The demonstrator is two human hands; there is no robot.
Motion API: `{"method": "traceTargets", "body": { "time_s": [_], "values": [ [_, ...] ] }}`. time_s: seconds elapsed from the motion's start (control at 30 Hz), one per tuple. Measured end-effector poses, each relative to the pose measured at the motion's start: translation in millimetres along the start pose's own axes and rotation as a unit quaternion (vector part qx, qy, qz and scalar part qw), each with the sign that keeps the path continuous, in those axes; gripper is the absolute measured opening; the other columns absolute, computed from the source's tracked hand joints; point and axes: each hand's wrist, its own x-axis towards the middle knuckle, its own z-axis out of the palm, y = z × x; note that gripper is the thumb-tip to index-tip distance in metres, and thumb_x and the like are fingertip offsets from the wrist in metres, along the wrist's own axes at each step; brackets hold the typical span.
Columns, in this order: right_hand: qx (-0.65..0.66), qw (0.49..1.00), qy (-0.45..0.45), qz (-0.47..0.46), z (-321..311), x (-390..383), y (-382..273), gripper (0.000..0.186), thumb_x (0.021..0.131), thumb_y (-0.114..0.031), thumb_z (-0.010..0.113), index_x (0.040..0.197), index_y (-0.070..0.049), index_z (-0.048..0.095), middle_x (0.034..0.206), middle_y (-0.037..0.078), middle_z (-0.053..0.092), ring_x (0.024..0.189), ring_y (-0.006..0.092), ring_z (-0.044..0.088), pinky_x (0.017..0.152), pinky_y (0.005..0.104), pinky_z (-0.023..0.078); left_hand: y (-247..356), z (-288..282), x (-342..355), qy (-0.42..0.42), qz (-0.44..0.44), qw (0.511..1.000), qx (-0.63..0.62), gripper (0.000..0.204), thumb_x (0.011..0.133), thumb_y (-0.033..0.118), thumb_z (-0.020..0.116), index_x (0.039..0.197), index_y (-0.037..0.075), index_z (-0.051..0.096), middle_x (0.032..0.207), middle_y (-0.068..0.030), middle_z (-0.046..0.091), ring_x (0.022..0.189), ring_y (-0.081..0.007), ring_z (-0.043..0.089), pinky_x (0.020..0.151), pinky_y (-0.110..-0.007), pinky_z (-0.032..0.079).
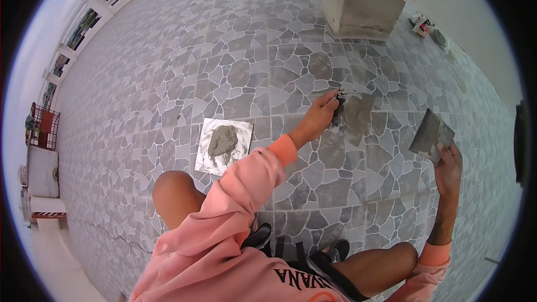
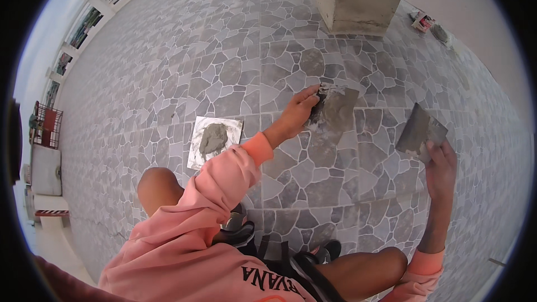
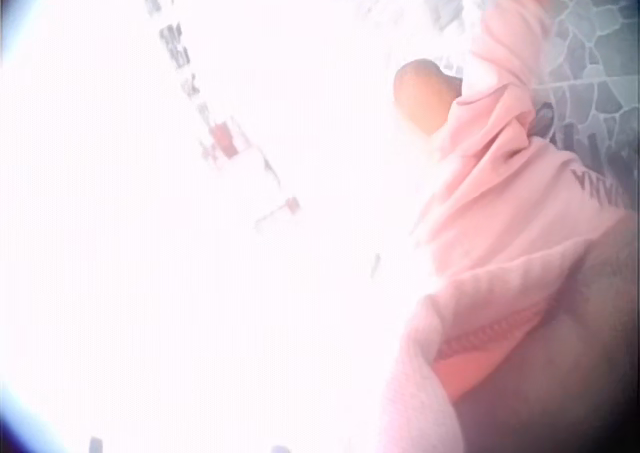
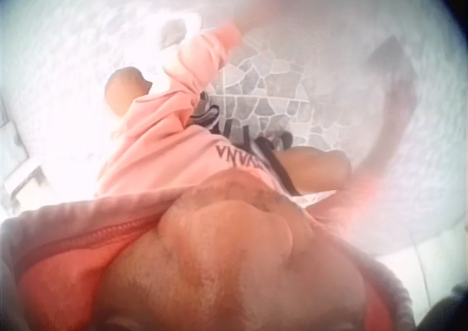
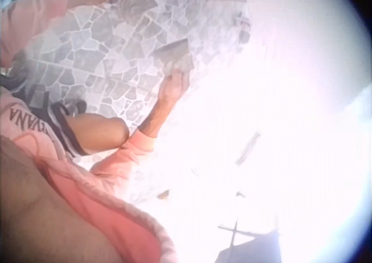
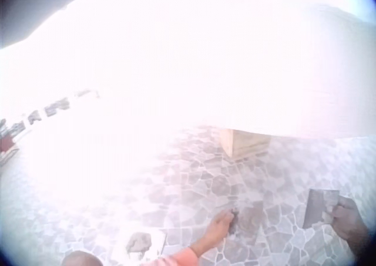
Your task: The person applies grout to the gaps between floor tiles using a putty knife and a cloth.
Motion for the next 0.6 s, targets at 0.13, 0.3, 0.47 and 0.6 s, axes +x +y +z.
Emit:
{"method": "traceTargets", "body": {
  "time_s": [0.13, 0.3, 0.47, 0.6],
  "values": [
    [-0.048, 0.998, 0.03, -0.009, 6, -14, -15, 0.043, 0.092, -0.012, 0.053, 0.13, 0.007, 0.047, 0.123, 0.009, 0.058, 0.113, 0.0159, 0.053, 0.1, 0.03, 0.037, 29, 19, -10, 0.012, -0.015, 1.0, 0.021, 0.039, 0.094, 0.006, 0.04, 0.131, -0.001, 0.049, 0.111, -0.0054, 0.061, 0.092, -0.011, 0.057, 0.083, -0.026, 0.047],
    [-0.025, 0.997, 0.076, 0.02, -4, -43, -26, 0.042, 0.092, -0.011, 0.053, 0.13, 0.006, 0.047, 0.122, 0.009, 0.058, 0.111, 0.0156, 0.054, 0.098, 0.0287, 0.039, 47, 45, -21, -0.036, -0.076, 0.996, -0.031, 0.042, 0.094, 0.006, 0.041, 0.135, -0.001, 0.045, 0.114, -0.0069, 0.061, 0.097, -0.0118, 0.057, 0.087, -0.026, 0.046],
    [0.023, 0.983, 0.136, 0.121, -22, -92, -52, 0.04, 0.092, -0.009, 0.052, 0.129, 0.005, 0.048, 0.12, 0.009, 0.058, 0.108, 0.0162, 0.056, 0.093, 0.0299, 0.044, 72, 90, -69, 0.007, -0.104, 0.994, 0.022, 0.045, 0.095, 0.008, 0.043, 0.14, 0.001, 0.042, 0.123, -0.007, 0.057, 0.107, -0.0132, 0.054, 0.091, -0.026, 0.045],
    [0.078, 0.965, 0.149, 0.2, 7, -142, -75, 0.038, 0.09, -0.008, 0.052, 0.127, 0.003, 0.05, 0.118, 0.009, 0.059, 0.106, 0.0186, 0.057, 0.092, 0.035, 0.047, 135, 112, -134, 0.006, -0.089, 0.992, 0.088, 0.045, 0.096, 0.01, 0.043, 0.14, -0.001, 0.04, 0.126, -0.008, 0.055, 0.112, -0.0122, 0.05, 0.095, -0.025, 0.04]
  ]
}}
